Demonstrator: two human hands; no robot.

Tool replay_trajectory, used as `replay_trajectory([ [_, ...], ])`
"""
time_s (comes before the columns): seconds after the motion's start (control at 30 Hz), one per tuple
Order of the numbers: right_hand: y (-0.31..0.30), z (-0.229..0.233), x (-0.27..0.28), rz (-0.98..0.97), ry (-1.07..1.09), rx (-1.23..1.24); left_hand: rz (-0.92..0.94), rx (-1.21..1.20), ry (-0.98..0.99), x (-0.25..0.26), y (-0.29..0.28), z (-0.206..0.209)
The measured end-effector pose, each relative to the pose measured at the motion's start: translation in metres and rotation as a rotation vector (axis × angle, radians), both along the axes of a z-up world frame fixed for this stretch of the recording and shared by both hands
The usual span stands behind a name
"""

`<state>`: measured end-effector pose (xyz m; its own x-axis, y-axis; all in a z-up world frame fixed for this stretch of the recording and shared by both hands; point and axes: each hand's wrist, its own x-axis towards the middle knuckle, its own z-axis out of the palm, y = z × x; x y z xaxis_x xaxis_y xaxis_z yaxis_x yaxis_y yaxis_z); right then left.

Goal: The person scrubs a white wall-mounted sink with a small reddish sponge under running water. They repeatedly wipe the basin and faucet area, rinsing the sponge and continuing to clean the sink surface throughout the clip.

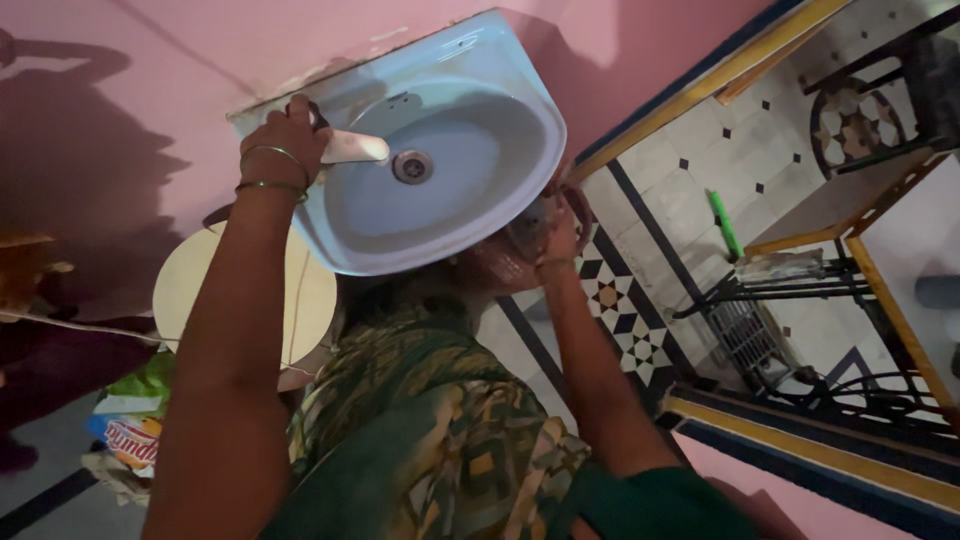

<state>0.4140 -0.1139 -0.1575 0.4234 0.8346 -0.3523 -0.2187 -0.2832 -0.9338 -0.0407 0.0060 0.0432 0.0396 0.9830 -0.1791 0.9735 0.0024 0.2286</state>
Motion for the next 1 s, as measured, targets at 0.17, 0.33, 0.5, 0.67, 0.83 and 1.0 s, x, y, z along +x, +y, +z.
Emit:
replay_trajectory([
  [0.17, -0.107, 0.044, -0.093, -0.027, 0.445, 0.091, 0.011, -0.019, -0.03, 0.002, -0.002, 0.007],
  [0.33, -0.161, 0.056, -0.111, 0.206, 0.56, 0.165, 0.023, -0.015, -0.02, 0.002, -0.003, 0.006],
  [0.5, -0.126, 0.007, -0.082, 0.028, 0.441, 0.199, -0.011, 0.043, -0.02, -0.001, -0.002, -0.005],
  [0.67, -0.17, -0.004, -0.105, 0.397, -0.375, 0.319, 0.048, -0.001, -0.034, 0.007, 0.0, -0.001],
  [0.83, -0.147, 0.066, -0.139, 0.764, -0.994, 0.701, 0.06, 0.044, -0.088, 0.007, -0.006, -0.006],
  [1.0, -0.122, 0.119, -0.143, 1.193, -1.294, 0.514, 0.07, 0.104, -0.096, 0.007, -0.006, -0.014],
])
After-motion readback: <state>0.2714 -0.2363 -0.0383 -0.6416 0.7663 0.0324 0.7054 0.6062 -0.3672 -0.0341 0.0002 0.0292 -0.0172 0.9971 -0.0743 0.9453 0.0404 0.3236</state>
